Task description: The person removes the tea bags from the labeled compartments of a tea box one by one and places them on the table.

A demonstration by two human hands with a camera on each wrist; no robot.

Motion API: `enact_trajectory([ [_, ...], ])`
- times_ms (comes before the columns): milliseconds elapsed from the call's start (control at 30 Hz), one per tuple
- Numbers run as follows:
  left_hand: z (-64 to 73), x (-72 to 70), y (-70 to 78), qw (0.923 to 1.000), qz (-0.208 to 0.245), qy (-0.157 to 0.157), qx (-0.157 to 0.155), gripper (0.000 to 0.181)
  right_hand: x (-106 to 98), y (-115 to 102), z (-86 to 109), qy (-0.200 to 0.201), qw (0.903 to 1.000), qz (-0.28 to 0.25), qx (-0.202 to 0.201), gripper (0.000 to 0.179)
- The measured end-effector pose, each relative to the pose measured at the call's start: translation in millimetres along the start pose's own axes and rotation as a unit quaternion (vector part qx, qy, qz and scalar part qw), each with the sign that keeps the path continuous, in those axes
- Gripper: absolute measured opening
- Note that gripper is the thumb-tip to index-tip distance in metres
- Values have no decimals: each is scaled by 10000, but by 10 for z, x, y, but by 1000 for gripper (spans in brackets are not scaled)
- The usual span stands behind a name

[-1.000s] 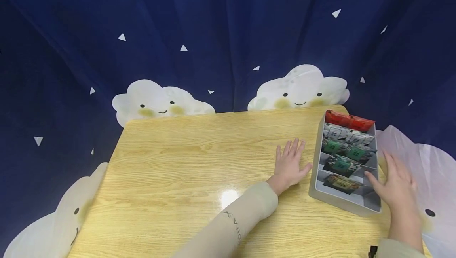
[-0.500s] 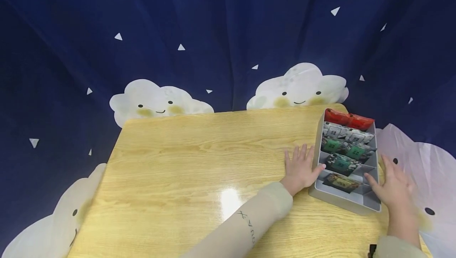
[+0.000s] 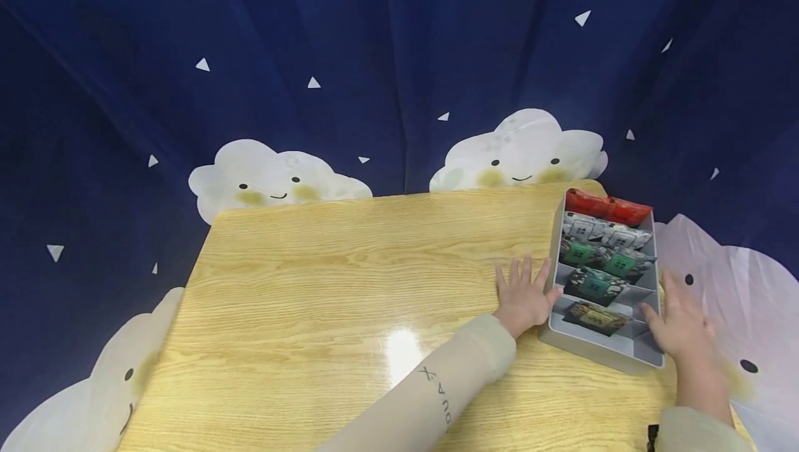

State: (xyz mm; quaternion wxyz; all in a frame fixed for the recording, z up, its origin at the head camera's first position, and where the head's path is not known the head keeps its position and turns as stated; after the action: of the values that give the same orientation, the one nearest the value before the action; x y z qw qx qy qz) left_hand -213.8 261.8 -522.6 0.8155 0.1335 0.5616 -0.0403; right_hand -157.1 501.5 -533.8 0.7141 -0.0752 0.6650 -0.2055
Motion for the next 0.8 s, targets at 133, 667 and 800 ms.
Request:
enact_trajectory([
  [133,1,22,-9,10000,-81,-33,32,51,36,-23,-2,-178,9998,-25,-99,68],
  [667,-3,81,-87,9994,68,328,132,49,132,-176,-65,-220,9990,6,-391,66],
  [800,-15,87,-142,9988,69,488,49,52,167,-249,-70,-188,9985,146,-497,67],
])
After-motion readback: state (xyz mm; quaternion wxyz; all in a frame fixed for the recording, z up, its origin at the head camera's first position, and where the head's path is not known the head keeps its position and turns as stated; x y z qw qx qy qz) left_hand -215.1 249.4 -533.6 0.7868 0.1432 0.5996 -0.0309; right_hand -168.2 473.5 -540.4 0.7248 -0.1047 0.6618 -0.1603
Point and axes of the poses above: each hand's wrist, its own z-axis away from the middle knuckle, its own x-axis out of the palm, y = z × x, the point moved 8 cm from there along -z, towards the middle knuckle, and after that the axes turned 2 degrees about z, right-handed, at the moved point
